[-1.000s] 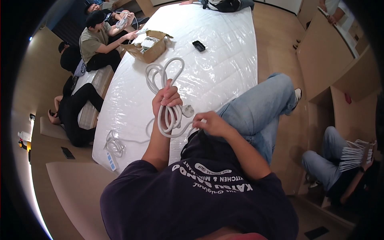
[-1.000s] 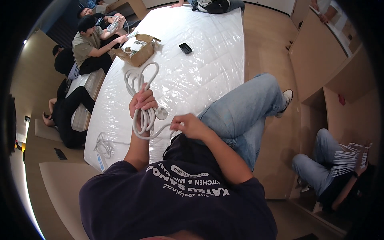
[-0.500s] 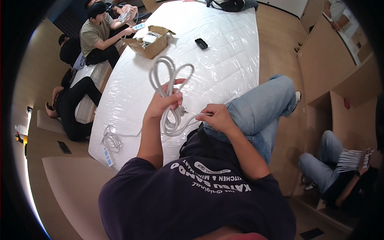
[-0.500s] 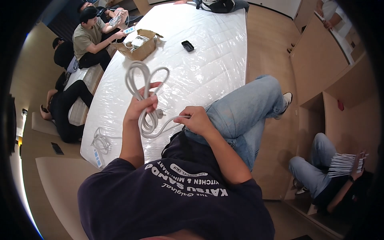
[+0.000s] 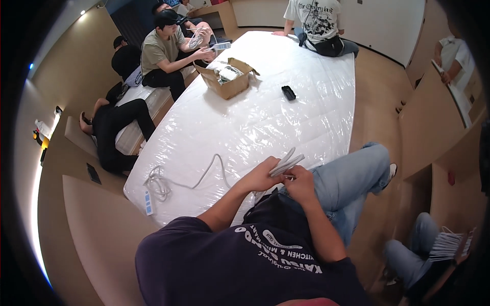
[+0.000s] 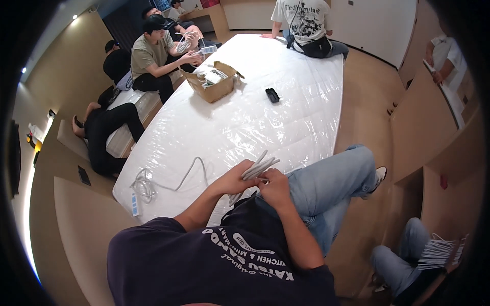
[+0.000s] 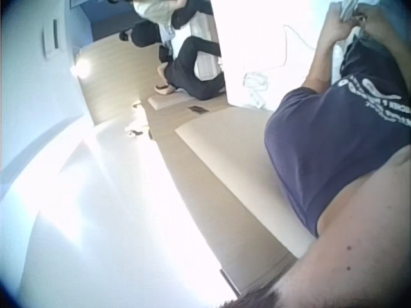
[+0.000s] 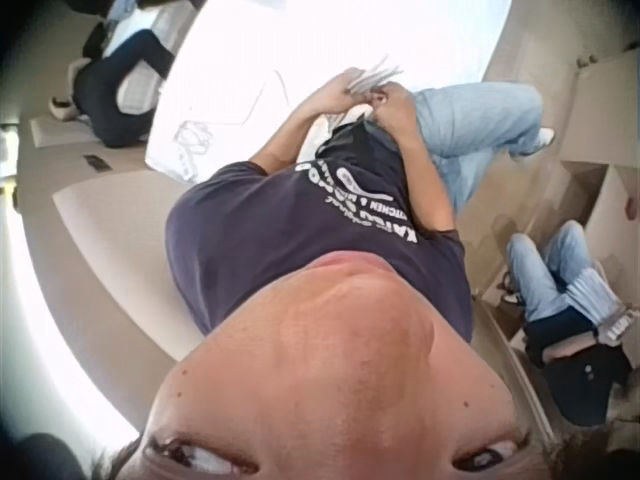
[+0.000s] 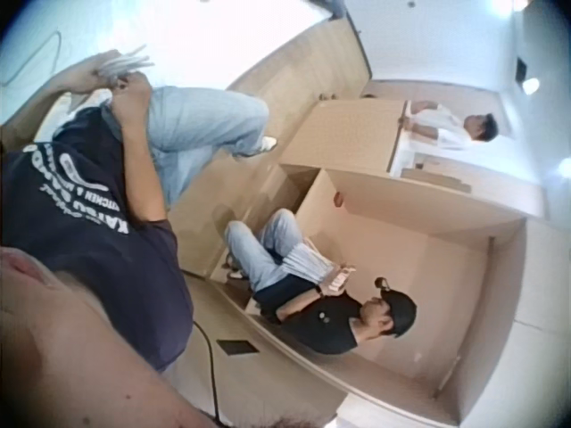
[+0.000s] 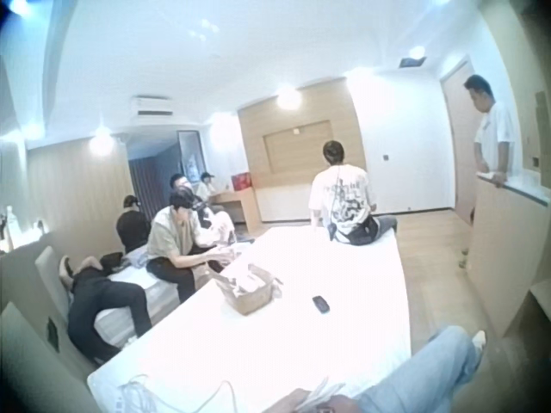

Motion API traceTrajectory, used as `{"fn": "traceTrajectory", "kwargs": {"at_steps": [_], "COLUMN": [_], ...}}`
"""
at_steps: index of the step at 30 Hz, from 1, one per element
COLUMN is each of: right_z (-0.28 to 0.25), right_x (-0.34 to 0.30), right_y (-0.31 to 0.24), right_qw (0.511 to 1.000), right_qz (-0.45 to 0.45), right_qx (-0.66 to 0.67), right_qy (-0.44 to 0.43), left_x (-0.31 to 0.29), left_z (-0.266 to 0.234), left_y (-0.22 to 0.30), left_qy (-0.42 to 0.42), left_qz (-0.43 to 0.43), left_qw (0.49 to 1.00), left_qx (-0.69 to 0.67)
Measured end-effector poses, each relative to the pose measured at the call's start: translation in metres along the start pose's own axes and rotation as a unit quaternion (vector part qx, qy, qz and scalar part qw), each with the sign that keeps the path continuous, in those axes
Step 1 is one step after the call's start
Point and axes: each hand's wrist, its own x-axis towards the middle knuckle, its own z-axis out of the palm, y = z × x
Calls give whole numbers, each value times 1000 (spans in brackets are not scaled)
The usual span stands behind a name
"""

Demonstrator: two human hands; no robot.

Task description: The person untangles a white power cable by hand. They pull the cord through loops and straighten it out.

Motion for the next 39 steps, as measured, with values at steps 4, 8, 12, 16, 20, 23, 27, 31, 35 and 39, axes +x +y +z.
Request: {"fn": "traceTrajectory", "kwargs": {"at_steps": [4, 8, 12, 16, 20, 23, 27, 31, 35, 39], "right_z": [-3, -4, -2, -6, -7, -6, 2, 0, 4, -1], "right_x": [3, 7, 11, 16, 17, 14, 14, 13, 14, 12], "right_y": [-18, -28, -8, 1, -1, 11, 8, 5, 14, 10], "right_qw": [998, 993, 991, 984, 992, 985, 955, 944, 912, 902], "right_qz": [7, -31, -74, -131, -61, -29, 47, 70, 63, 72], "right_qx": [35, 63, 55, -32, 113, 141, 291, 320, 387, 425], "right_qy": [60, 93, 99, 118, -8, -100, -32, -31, -117, -24], "left_x": [9, 15, 12, 4, -6, 4, 5, -6, -7, 0], "left_z": [-15, -26, -40, -55, -65, -65, -63, -53, -50, -43], "left_y": [-5, 22, 26, 29, 21, 16, 9, 5, 18, 17], "left_qy": [-44, -195, -154, -45, 85, 169, 106, -50, -149, -96], "left_qz": [67, -138, -112, -2, -36, 54, -12, -23, -22, -55], "left_qw": [996, 960, 982, 994, 955, 896, 924, 927, 941, 967], "left_qx": [-34, -149, -15, 101, -281, -408, -368, -372, -303, -231]}}
